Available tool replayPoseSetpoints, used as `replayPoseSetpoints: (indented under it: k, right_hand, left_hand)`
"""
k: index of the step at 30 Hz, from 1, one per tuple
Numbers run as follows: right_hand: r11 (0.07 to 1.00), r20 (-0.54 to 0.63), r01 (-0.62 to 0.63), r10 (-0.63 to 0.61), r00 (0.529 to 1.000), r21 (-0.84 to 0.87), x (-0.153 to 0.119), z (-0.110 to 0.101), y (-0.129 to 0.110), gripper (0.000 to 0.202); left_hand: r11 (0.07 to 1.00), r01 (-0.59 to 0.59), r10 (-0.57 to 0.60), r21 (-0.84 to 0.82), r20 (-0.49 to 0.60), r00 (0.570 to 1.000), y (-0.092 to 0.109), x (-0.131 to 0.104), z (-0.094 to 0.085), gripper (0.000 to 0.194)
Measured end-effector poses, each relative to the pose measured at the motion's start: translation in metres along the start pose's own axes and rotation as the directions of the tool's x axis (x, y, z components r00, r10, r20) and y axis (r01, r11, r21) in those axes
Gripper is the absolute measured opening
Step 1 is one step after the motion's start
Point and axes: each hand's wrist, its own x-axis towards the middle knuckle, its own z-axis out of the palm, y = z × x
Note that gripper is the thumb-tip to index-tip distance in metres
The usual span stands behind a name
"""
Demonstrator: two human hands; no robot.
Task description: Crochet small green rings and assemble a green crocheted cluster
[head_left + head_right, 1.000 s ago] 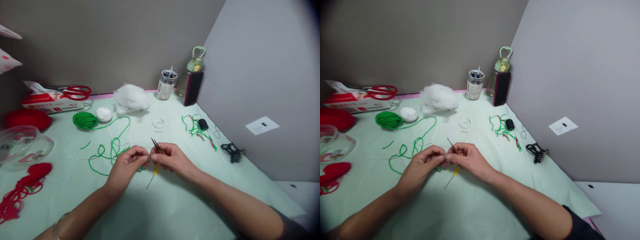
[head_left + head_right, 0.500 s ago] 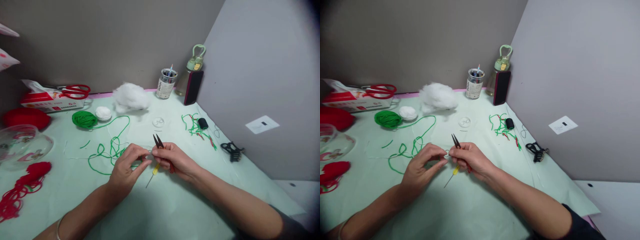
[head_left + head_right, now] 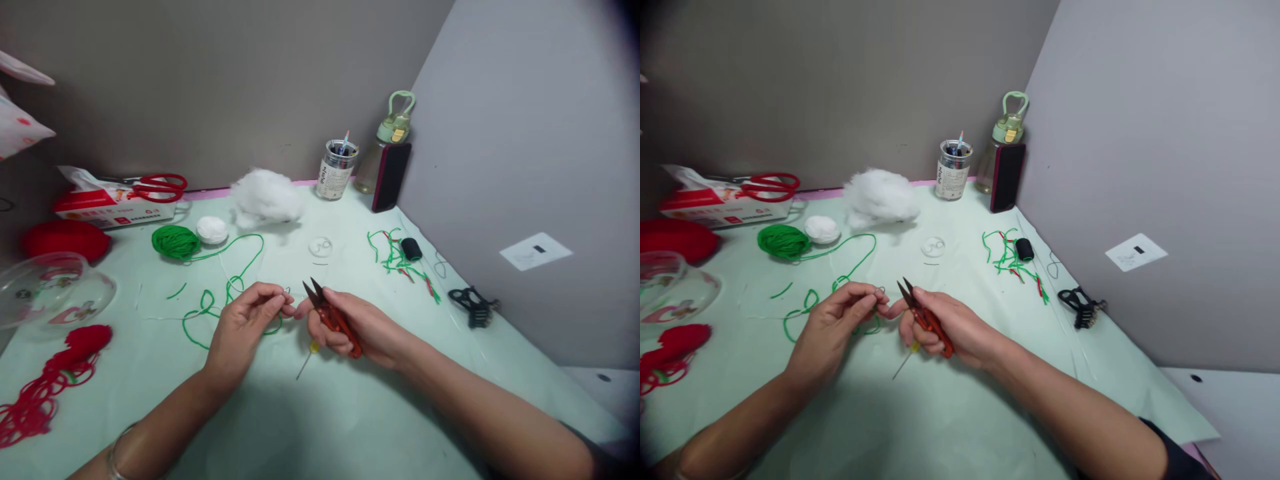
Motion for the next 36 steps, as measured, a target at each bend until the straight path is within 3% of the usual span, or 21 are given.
replayPoseSetpoints:
  k: [7, 14, 27, 36]
  right_hand:
    - [0.979, 0.138, -0.126, 0.104, 0.985, 0.16, 0.0, -0.004, 0.005, 0.043]
    - [0.969, 0.305, -0.175, 0.115, 0.945, 0.177, 0.002, -0.011, 0.007, 0.045]
    - [0.974, 0.312, -0.167, 0.113, 0.943, 0.154, 0.002, -0.009, 0.006, 0.037]
    - [0.954, 0.403, -0.229, 0.136, 0.905, 0.194, 0.004, -0.014, 0.01, 0.039]
  left_hand:
    - [1.0, -0.005, 0.004, 0.005, 0.059, 0.998, -0.002, 0.001, -0.002, 0.014]
    - [0.973, -0.191, 0.176, 0.13, 0.12, 0.977, -0.001, 0.002, -0.002, 0.007]
    - [0.863, -0.435, 0.378, 0.256, 0.246, 0.893, -0.001, 0.002, -0.008, 0.019]
    - [0.859, -0.438, 0.374, 0.264, 0.259, 0.891, 0.002, 0.001, -0.008, 0.018]
